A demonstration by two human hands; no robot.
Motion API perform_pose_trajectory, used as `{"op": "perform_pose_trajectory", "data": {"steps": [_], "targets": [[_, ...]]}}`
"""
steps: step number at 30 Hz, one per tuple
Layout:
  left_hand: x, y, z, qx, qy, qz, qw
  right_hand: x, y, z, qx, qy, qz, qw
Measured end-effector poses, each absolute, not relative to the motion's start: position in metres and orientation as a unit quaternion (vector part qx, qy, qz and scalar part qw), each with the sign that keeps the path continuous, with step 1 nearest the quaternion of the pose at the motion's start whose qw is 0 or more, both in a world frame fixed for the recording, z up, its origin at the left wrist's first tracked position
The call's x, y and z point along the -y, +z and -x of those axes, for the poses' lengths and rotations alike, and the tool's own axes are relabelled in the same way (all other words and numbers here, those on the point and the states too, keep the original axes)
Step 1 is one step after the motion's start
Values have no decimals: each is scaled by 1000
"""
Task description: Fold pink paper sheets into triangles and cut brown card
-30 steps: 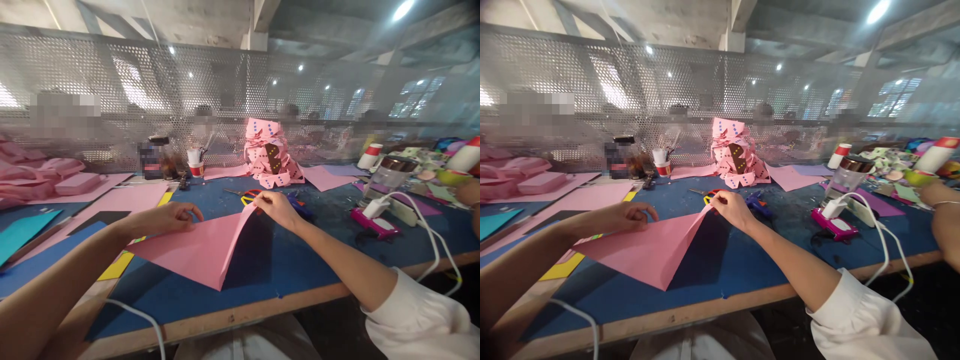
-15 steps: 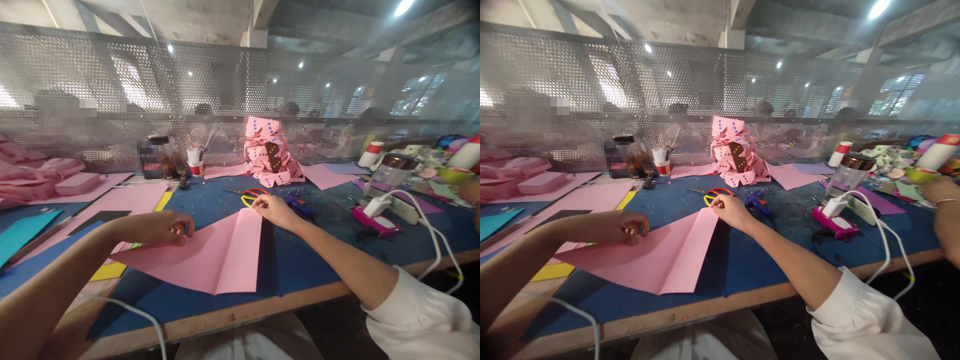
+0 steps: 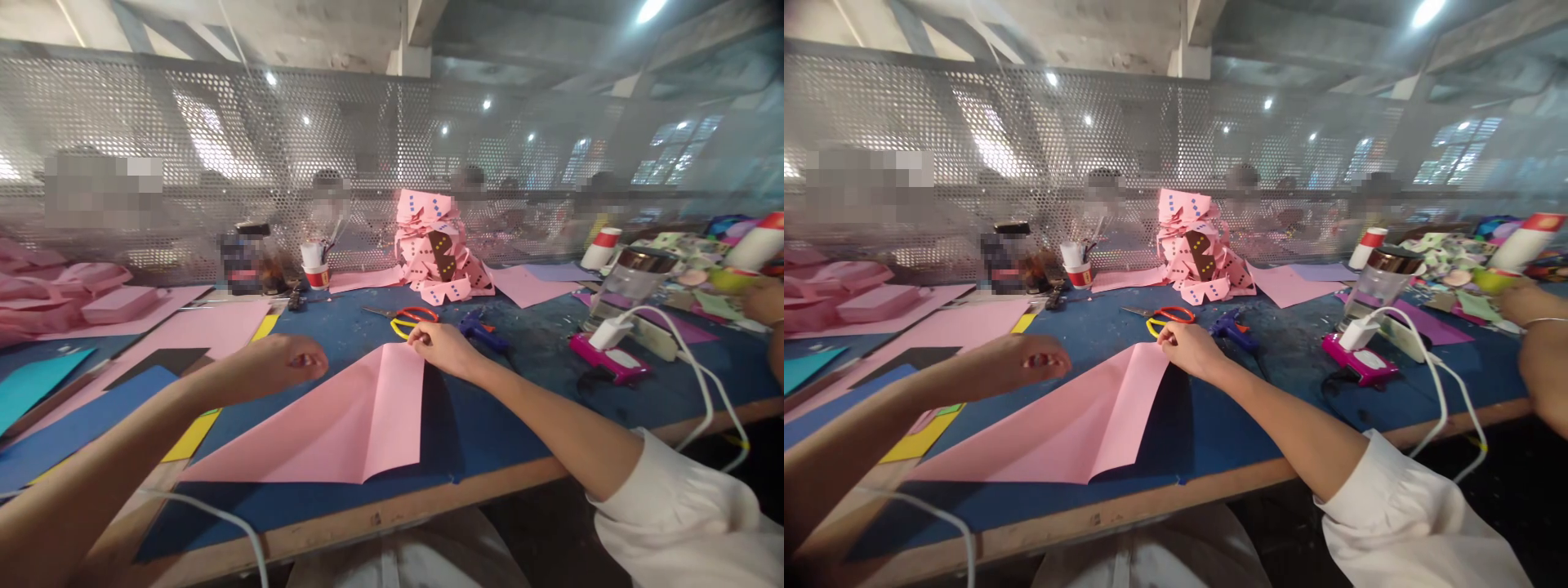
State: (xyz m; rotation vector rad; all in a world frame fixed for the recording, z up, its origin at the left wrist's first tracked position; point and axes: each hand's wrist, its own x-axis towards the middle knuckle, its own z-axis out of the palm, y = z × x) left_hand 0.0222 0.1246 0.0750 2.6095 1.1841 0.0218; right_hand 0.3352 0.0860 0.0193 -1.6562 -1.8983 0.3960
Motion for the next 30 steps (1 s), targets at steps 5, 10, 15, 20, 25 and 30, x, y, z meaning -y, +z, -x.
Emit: {"op": "perform_pose_trajectory", "data": {"steps": [5, 10, 15, 20, 25, 30], "targets": [[-118, 49, -64, -289, 126, -945, 82, -84, 20, -333, 719, 144, 624, 270], [-119, 23, -85, -239, 164, -956, 39, -82, 20, -332, 731, 129, 621, 249], [-118, 15, -87, -214, 185, -959, -1, -82, 20, -330, 734, 121, 626, 234], [-117, 15, -87, -208, 186, -960, 5, -82, 20, -329, 734, 120, 627, 233], [-116, 16, -88, -215, 179, -960, 8, -82, 19, -329, 739, 114, 623, 229], [-115, 15, -87, -218, 171, -961, 8, -85, 16, -330, 739, 106, 624, 230]]}}
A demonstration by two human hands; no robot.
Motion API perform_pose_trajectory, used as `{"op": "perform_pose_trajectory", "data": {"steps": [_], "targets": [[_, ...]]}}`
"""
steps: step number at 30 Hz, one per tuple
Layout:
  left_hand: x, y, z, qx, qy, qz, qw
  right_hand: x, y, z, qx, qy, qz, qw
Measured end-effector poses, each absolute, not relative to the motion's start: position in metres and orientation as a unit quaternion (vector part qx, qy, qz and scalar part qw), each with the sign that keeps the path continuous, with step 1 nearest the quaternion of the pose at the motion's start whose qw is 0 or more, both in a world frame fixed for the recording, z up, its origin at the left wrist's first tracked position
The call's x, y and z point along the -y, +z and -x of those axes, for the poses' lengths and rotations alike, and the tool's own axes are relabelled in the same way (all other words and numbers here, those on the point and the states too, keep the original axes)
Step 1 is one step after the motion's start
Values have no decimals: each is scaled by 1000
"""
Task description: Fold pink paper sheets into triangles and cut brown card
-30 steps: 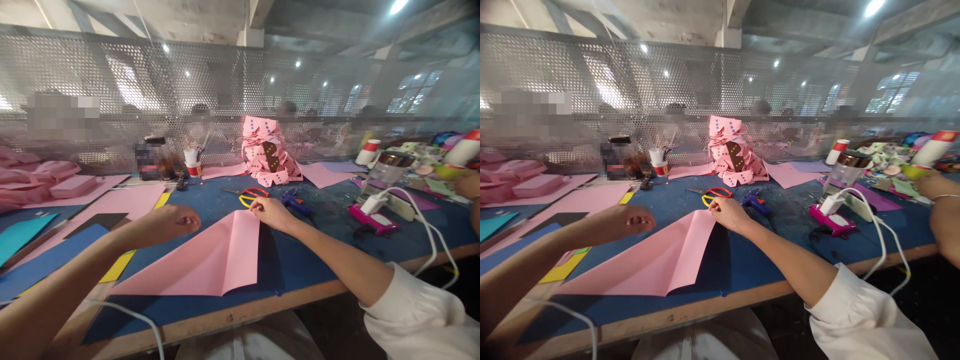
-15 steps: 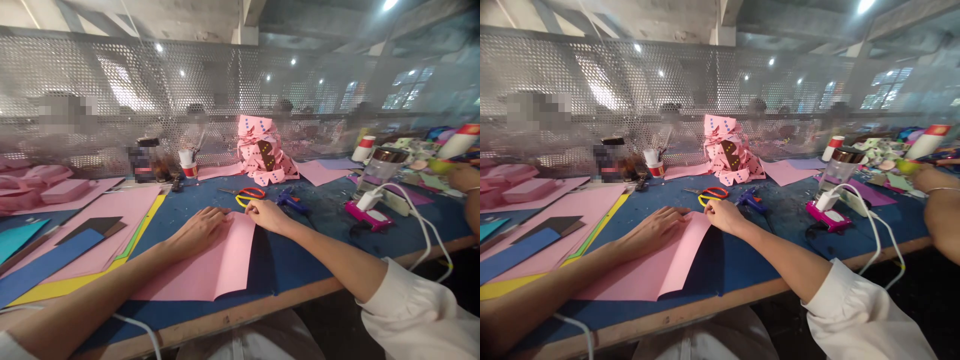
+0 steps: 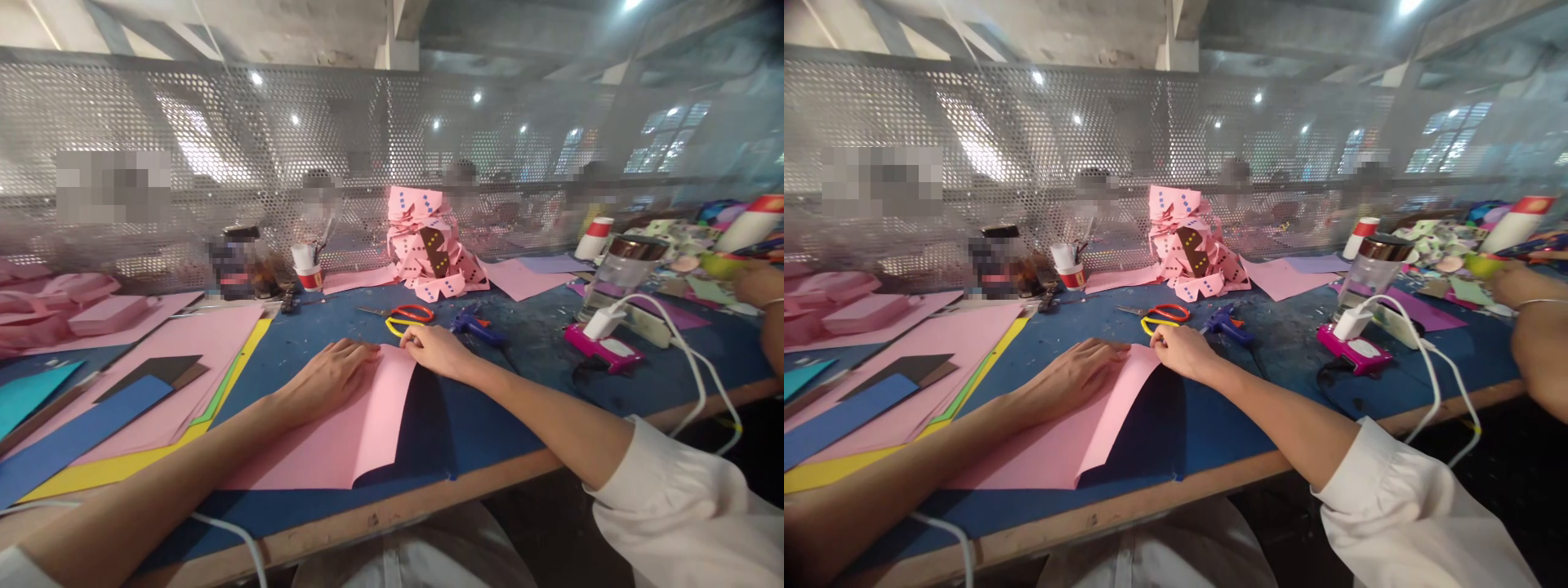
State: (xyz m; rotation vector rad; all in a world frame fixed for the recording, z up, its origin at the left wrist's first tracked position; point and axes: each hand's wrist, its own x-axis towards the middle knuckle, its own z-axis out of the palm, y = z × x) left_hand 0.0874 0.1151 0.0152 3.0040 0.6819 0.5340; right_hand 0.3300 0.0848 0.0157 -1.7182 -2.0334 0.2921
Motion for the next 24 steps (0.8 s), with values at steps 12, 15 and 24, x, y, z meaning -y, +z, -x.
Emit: {"op": "perform_pose_trajectory", "data": {"steps": [12, 15, 24], "targets": [[-118, 12, -87, -221, 173, -960, 3, -86, 13, -331, 742, 102, 622, 227], [-118, 13, -87, -222, 174, -959, 2, -85, 14, -330, 744, 103, 621, 226], [-118, 11, -87, -224, 168, -960, -2, -85, 13, -330, 746, 100, 621, 219]]}}
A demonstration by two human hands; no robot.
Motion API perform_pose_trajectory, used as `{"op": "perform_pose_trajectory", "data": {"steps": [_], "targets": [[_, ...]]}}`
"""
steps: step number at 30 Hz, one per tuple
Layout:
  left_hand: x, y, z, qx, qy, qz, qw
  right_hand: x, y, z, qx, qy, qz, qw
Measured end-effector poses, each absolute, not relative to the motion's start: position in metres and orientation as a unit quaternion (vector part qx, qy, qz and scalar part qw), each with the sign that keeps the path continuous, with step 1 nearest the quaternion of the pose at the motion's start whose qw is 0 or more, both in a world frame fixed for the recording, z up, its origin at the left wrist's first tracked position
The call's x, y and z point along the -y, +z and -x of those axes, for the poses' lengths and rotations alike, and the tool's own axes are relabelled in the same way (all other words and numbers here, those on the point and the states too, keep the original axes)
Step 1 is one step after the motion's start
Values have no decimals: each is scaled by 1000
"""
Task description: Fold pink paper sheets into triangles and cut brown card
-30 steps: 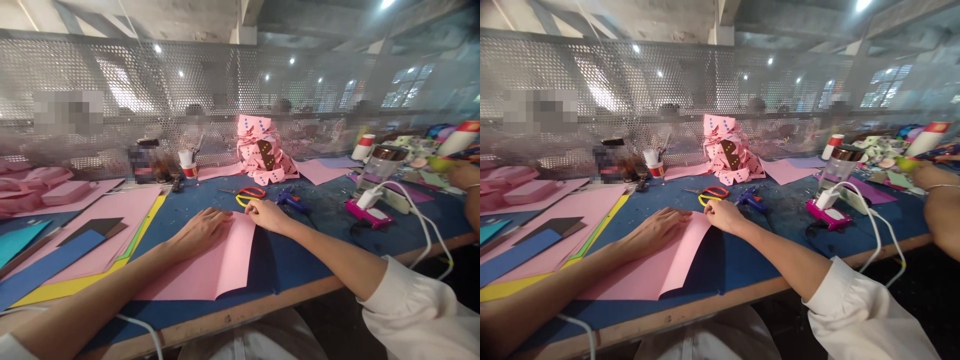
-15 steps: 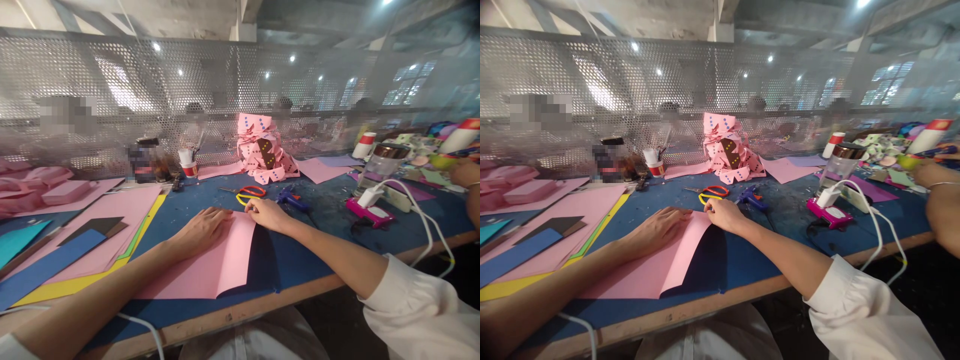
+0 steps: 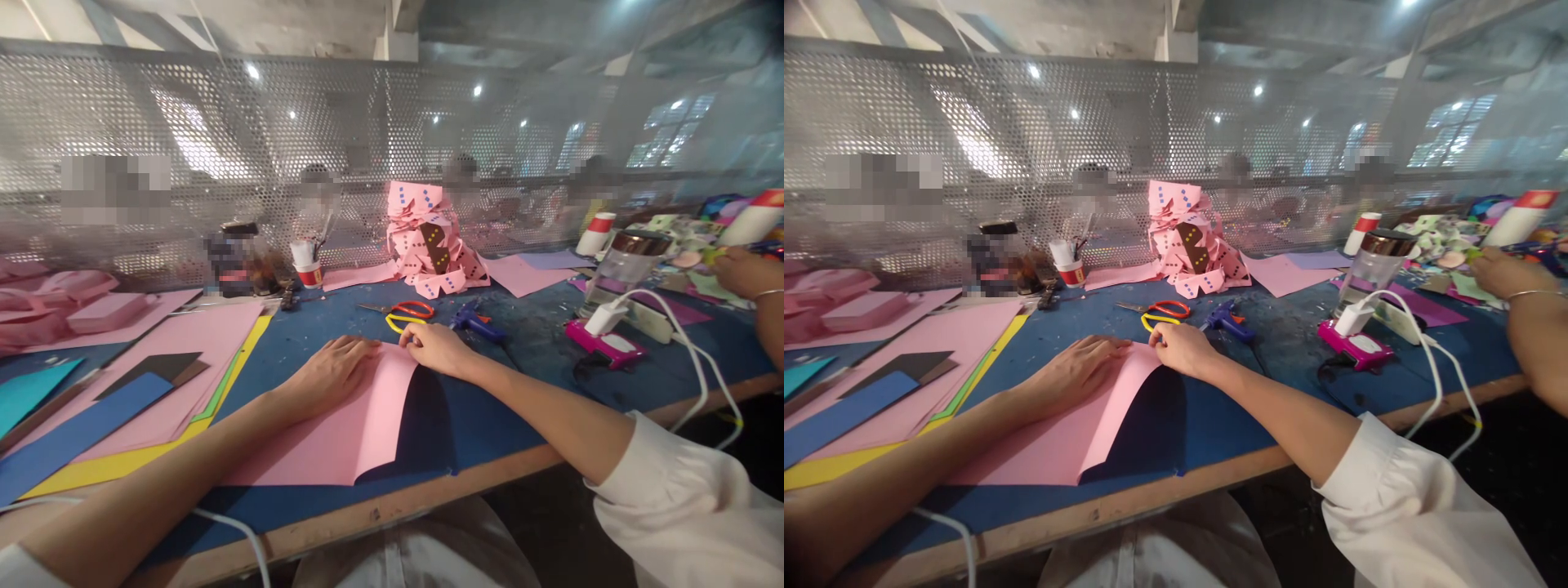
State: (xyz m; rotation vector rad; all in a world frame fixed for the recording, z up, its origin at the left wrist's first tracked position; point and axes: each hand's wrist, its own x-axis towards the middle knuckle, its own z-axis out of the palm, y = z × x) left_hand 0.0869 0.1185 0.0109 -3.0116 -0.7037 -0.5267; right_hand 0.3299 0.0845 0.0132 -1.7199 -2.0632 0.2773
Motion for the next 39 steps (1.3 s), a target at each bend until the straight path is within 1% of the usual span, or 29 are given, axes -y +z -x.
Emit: {"op": "perform_pose_trajectory", "data": {"steps": [3, 8, 13, 15, 20, 32, 35, 39], "targets": [[-119, 11, -86, 225, -165, 960, 2, -84, 13, -330, 743, 105, 621, 228], [-116, 15, -83, 220, -166, 961, -6, -84, 11, -332, 724, 125, 620, 275], [-114, 15, -79, 194, -158, 968, 28, -84, 11, -332, 713, 129, 617, 307], [-113, 14, -78, 193, -147, 969, 39, -83, 13, -331, 708, 147, 620, 306], [-114, 11, -77, 205, -150, 966, 42, -79, 18, -328, 693, 241, 611, 297], [-113, 11, -79, 209, -155, 965, 38, -78, 20, -329, 738, 195, 595, 252], [-112, 12, -79, 212, -159, 964, 27, -77, 22, -328, 729, 194, 605, 257], [-109, 18, -79, 198, -172, 965, 25, -77, 22, -327, 703, 190, 621, 288]]}}
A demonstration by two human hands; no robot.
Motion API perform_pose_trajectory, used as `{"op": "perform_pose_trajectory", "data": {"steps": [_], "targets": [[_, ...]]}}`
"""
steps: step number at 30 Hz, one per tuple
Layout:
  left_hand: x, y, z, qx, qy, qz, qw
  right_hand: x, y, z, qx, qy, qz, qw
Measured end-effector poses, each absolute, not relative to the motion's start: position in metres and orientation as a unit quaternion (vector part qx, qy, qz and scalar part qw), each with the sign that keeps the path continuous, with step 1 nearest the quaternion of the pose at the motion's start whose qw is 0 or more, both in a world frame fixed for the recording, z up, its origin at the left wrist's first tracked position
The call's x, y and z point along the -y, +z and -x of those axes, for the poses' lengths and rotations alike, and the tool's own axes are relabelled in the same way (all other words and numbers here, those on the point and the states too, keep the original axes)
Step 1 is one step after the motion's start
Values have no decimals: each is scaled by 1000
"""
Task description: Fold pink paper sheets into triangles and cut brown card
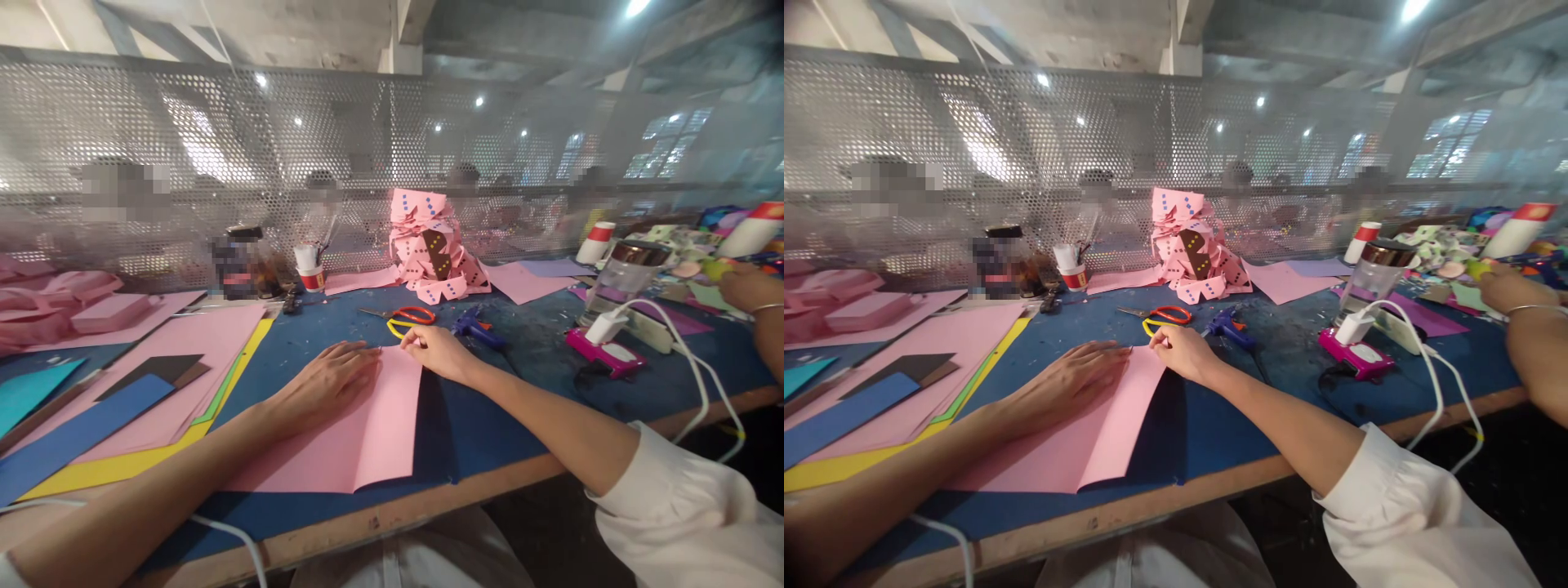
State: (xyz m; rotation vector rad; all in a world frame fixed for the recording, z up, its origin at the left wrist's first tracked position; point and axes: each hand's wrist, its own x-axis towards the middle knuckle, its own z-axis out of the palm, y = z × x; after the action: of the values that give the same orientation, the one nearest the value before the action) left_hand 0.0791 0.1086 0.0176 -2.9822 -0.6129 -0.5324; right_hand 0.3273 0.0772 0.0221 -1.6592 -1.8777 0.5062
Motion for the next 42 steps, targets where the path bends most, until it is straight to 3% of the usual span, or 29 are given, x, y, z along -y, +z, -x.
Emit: {"op": "perform_pose_trajectory", "data": {"steps": [8, 14, 21, 37, 42], "targets": [[-109, 17, -71, 192, -144, 970, 40, -85, 13, -332, 687, 177, 622, 332], [-111, 15, -69, 200, -138, 969, 42, -79, 15, -331, 700, 267, 582, 317], [-110, 17, -73, 213, -138, 967, 32, -81, 13, -331, 730, 205, 579, 300], [-105, 20, -73, 214, -159, 963, 27, -79, 18, -330, 746, 193, 581, 262], [-109, 14, -71, 231, -146, 961, 40, -79, 17, -331, 725, 224, 576, 304]]}}
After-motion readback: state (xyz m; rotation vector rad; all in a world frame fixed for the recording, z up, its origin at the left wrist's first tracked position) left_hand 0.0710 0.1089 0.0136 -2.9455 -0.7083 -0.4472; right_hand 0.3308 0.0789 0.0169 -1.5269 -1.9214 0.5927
